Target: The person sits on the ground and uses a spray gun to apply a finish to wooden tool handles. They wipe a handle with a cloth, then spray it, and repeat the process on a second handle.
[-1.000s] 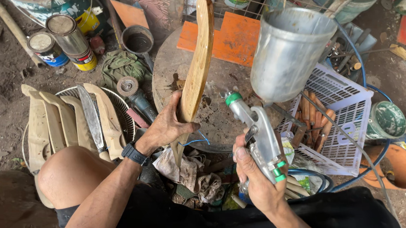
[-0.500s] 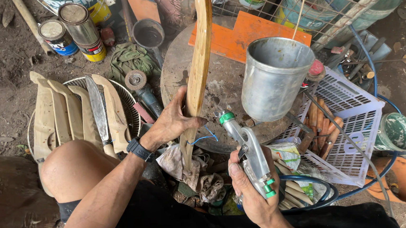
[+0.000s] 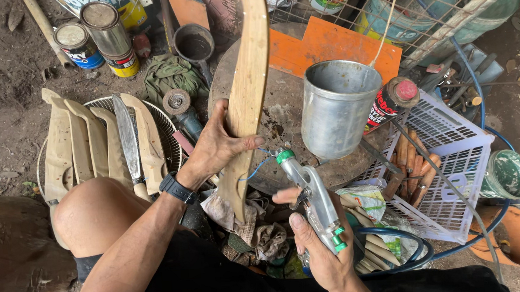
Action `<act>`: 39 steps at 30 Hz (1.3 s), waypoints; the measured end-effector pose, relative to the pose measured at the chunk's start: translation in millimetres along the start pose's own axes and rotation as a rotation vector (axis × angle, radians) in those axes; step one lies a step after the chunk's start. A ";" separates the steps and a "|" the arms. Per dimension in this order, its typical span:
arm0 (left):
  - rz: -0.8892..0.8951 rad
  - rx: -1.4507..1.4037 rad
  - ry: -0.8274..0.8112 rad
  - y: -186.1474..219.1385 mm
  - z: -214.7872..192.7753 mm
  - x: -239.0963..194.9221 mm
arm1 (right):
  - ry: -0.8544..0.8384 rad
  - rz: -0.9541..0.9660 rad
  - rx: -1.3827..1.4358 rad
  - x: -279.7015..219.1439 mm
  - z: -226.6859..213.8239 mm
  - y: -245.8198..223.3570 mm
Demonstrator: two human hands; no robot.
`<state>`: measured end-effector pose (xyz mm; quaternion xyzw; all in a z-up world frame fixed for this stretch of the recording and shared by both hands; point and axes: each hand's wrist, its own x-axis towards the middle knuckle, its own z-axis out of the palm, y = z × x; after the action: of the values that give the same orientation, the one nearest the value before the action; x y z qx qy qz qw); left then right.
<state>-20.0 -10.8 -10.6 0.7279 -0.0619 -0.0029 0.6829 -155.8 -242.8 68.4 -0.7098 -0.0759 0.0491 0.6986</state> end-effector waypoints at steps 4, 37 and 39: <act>0.108 0.188 0.058 10.4 0.4 -5.4 | 0.030 0.041 0.091 -0.4 3.9 8.7; 0.069 0.285 -0.004 16.1 6.7 -24.2 | 0.110 -0.222 0.116 32.7 -22.4 -29.0; 0.076 0.292 -0.003 15.4 7.3 -24.6 | 0.139 -0.198 0.114 32.0 -22.7 -25.0</act>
<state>-46.4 -16.6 2.3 0.8167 -0.0902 0.0309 0.5691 -121.4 -259.2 95.0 -0.6595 -0.0939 -0.0651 0.7429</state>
